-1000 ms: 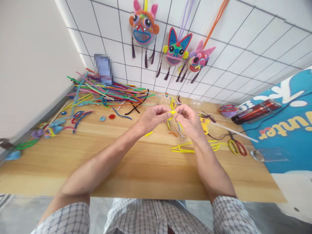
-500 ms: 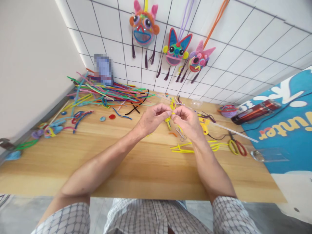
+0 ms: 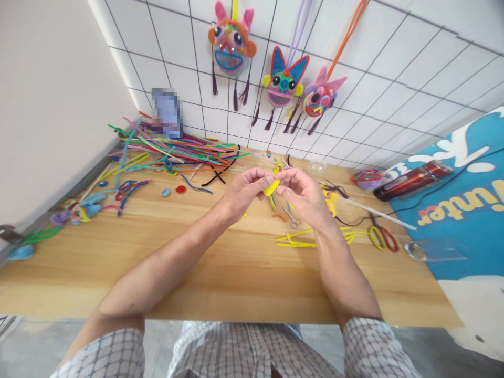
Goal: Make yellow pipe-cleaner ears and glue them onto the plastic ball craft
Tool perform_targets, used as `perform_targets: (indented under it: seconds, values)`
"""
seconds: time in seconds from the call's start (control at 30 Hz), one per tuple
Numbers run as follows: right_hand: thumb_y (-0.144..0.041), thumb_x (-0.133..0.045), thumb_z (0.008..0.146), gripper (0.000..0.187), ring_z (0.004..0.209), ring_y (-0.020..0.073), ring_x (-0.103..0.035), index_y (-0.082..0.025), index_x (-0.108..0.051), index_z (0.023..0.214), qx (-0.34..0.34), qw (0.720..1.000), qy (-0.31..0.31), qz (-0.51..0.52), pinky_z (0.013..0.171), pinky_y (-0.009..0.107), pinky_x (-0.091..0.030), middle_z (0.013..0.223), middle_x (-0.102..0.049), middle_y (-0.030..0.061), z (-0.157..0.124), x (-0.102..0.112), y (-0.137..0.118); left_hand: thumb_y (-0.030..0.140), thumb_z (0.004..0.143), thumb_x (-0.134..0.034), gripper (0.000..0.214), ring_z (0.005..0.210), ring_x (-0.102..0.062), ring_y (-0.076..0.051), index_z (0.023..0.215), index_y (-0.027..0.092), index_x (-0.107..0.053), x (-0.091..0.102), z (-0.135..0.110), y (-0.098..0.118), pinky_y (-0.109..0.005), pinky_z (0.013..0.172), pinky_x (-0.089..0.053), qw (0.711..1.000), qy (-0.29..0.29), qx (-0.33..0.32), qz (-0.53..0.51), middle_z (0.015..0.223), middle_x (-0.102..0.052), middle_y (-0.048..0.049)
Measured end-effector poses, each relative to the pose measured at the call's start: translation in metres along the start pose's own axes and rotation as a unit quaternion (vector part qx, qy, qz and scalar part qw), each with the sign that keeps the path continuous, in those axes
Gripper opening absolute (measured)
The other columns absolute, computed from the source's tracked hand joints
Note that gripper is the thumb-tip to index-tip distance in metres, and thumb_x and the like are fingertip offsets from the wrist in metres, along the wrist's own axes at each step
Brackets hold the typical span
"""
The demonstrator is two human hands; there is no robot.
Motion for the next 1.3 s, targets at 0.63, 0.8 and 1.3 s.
perform_targets:
  seconds: [0.63,0.8,1.3]
  values:
    - [-0.047,-0.086,0.085,0.029,0.076,0.0158,-0.066,-0.022,-0.071,0.089,-0.023,0.999,0.032,0.001,0.075,0.031,-0.056,0.082,-0.071,-0.0004,0.004,0.005,0.0,0.037,0.077,-0.086,0.026,0.07,-0.062,-0.011,0.081,0.018,-0.069,-0.005,-0.003,-0.006,-0.022,0.062,-0.05,0.996,0.014,0.061,-0.07,0.079,-0.069,-0.0001]
    - [-0.039,-0.082,0.083,0.021,0.068,0.0135,-0.062,-0.023,-0.071,0.09,-0.025,0.996,0.08,0.01,0.068,0.029,-0.052,0.074,-0.066,-0.0033,0.007,0.005,0.0,0.04,0.078,-0.084,0.025,0.078,-0.066,-0.014,0.09,0.019,-0.076,-0.006,-0.004,-0.004,-0.026,0.071,-0.053,1.0,-0.01,0.02,-0.011,0.089,-0.076,-0.0031]
    - [-0.035,-0.083,0.081,0.028,0.079,0.0152,-0.065,-0.023,-0.076,0.106,-0.023,0.998,0.058,0.023,0.076,0.032,-0.058,0.087,-0.071,-0.0006,0.007,0.003,0.006,0.043,0.075,-0.089,0.028,0.073,-0.062,-0.014,0.089,0.019,-0.083,-0.002,-0.001,-0.01,-0.029,0.07,-0.05,0.999,-0.005,0.036,-0.032,0.087,-0.077,-0.0043]
Point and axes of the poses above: each hand's wrist, its own z-axis towards the middle knuckle, its own x-axis out of the back of the hand, y = z × x, the point moved 2 cm from there along z, towards the middle knuckle
